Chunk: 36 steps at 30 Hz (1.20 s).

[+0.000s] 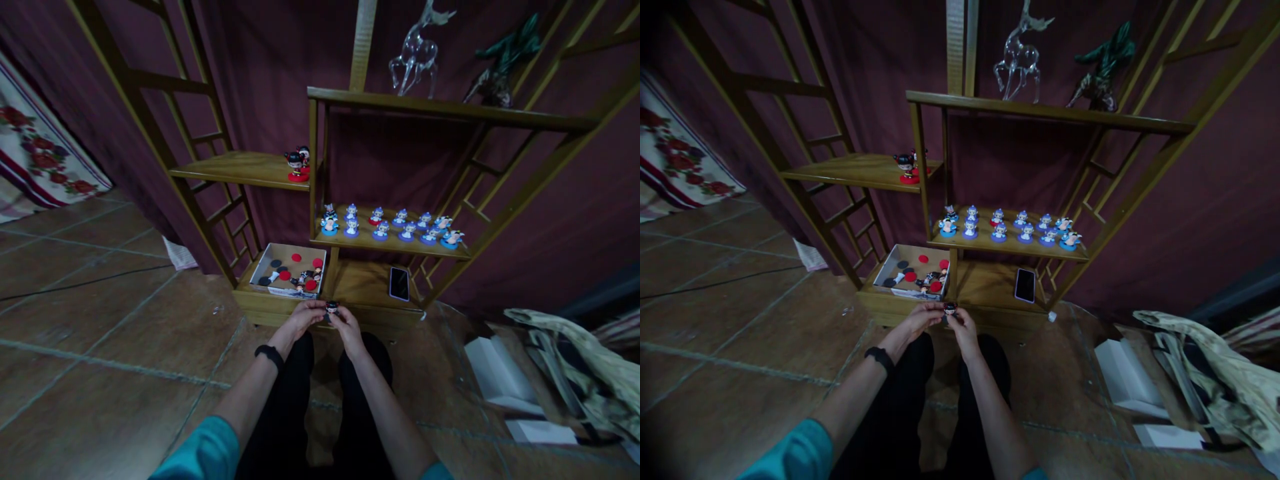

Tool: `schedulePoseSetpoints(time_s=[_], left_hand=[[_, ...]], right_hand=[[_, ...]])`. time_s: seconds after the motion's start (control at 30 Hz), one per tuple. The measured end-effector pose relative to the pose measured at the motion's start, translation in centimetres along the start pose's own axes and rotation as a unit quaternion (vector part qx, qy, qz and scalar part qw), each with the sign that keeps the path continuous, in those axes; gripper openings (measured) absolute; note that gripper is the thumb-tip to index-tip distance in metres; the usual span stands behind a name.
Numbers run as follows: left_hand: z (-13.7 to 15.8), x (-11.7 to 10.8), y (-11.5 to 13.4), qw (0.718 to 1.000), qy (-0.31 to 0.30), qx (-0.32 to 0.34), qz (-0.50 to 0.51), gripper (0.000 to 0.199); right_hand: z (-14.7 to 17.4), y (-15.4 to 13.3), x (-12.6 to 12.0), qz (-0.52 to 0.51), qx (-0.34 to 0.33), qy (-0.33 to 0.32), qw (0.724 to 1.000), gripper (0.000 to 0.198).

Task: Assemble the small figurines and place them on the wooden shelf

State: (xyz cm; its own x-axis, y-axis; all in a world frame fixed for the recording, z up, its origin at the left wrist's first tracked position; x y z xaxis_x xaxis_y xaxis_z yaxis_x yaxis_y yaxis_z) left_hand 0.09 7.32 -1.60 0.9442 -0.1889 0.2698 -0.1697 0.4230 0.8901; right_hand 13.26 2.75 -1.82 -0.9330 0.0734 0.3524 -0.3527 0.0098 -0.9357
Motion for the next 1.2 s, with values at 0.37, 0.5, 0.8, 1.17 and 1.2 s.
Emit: schedulePoseSetpoints(time_s=[0.37,0.5,0.8,1.17,1.2], left_hand=[[-0.2,-0.3,-0.4,0.997,-0.04,-0.065,0.02,0.017],[-0.2,-0.1,-0.3,0.995,-0.041,-0.085,0.029,0.01],[-0.7,-0.1,-0.6,0.995,-0.038,-0.075,0.051,0.008],[-1.4,0.2,-1.1,0.994,-0.026,-0.071,0.073,0.01],[-1.4,0.3,-1.1,0.994,-0.027,-0.071,0.076,0.01]], right_hand=[[-0.7,0.9,-0.2,-0.037,0.003,0.043,0.998,0.022],[-1.3,1.8,-0.5,-0.038,0.004,0.057,0.998,0.023],[-2.0,2.5,-1.1,0.001,-0.021,0.092,0.996,0.02],[-2.2,2.3,-1.0,0.077,-0.083,0.141,0.983,0.015],[-2.2,2.3,-0.9,0.082,-0.084,0.145,0.983,0.015]])
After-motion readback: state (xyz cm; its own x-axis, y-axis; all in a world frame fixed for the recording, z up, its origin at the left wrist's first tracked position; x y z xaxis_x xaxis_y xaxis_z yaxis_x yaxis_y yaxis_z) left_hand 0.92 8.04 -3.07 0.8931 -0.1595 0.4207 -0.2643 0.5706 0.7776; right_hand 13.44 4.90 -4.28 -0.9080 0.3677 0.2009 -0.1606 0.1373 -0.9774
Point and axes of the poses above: each hand's wrist, its own z-axis away from the middle knuckle, its own x-axis out of the palm, y = z × x, the point moved 3 cm from there along -z, towards the middle knuckle, and after that the axes turned 4 degrees about -z, right-handed, at the moved point
